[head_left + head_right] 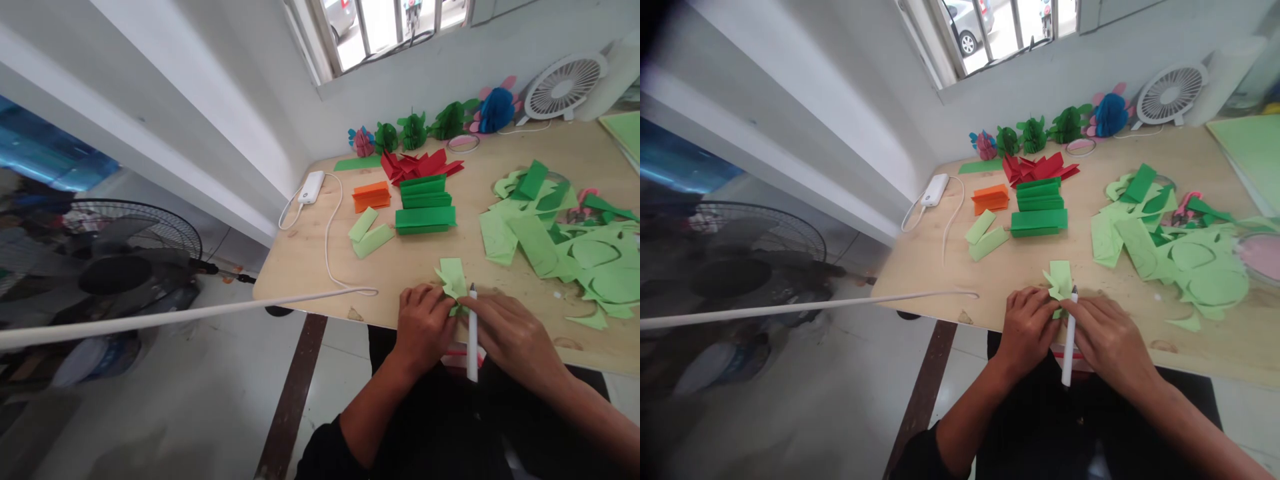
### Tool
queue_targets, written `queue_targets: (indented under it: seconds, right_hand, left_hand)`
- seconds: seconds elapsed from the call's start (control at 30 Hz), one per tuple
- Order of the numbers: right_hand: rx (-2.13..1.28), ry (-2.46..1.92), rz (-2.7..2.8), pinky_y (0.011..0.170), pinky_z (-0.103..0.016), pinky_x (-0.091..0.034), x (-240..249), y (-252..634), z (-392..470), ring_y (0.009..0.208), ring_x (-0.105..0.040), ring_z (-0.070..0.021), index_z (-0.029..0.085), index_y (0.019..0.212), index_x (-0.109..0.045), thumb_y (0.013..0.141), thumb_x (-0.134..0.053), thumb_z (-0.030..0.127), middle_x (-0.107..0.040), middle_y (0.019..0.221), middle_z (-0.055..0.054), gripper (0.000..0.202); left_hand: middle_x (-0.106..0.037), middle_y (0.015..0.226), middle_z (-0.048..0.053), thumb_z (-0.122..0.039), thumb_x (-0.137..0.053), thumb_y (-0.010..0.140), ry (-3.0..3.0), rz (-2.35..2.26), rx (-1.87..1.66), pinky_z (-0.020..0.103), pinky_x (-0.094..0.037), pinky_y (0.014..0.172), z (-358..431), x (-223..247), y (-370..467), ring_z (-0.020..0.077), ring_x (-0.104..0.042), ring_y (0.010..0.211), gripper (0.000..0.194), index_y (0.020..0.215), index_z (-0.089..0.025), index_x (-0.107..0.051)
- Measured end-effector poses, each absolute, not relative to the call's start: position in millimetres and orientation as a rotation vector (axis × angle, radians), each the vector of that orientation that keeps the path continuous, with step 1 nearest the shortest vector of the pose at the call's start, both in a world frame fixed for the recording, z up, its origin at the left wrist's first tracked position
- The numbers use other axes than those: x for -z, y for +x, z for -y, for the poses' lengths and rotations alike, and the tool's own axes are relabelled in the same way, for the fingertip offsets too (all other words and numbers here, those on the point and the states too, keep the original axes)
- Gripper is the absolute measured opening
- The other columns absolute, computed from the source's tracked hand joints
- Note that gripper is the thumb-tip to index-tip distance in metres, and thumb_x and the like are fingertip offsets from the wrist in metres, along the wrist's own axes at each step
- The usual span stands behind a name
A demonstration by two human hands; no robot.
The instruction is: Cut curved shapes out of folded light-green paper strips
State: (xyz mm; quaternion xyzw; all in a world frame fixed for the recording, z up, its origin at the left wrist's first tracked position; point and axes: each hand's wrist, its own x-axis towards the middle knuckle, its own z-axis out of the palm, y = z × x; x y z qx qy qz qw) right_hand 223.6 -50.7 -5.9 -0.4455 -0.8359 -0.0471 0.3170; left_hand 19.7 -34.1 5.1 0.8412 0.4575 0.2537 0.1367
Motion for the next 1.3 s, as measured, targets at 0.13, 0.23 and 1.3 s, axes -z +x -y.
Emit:
queue_targets:
  seconds: [0.13, 0.23, 1.3]
  right_hand:
    - [0.098, -1.189, 2.193, 0.092, -0.041, -0.056, 8.9, 222.7, 52.6, 0.104, -0.073, -0.0249, 0.023, 0.132, -0.065, 0.092, -0.057, 0.018, -0.079, 0.108, -0.01, 0.041]
    - [0.06, -1.229, 2.178, 0.096, -0.043, -0.056, 13.8, 222.0, 54.5, 0.107, -0.073, -0.0261, 0.024, 0.132, -0.066, 0.092, -0.058, 0.02, -0.079, 0.11, -0.01, 0.042]
    - [0.197, -1.287, 2.01, 0.092, -0.041, -0.052, 16.8, 219.1, 56.8, 0.102, -0.07, -0.0262, 0.022, 0.135, -0.06, 0.091, -0.062, 0.021, -0.076, 0.111, -0.01, 0.044]
  left_hand:
    - [-0.078, 0.119, 0.007, -0.011, -0.059, 0.092, 2.196, -1.368, -0.876, 0.044, -0.05, 0.105, 28.5, -8.4, 15.6, 0.0246, -0.067, 0.116, 0.029, 0.114, -0.022, -0.074]
    - [-0.08, 0.111, 0.007, -0.009, -0.059, 0.09, 2.044, -1.445, -0.9, 0.044, -0.053, 0.103, 22.6, -12.1, 15.0, 0.0245, -0.07, 0.109, 0.032, 0.114, -0.021, -0.073]
    - [-0.074, 0.088, 0.001, -0.003, -0.063, 0.084, 1.657, -1.641, -0.899, 0.034, -0.051, 0.088, 7.8, -21.7, -1.8, 0.0196, -0.07, 0.088, 0.033, 0.112, -0.019, -0.072]
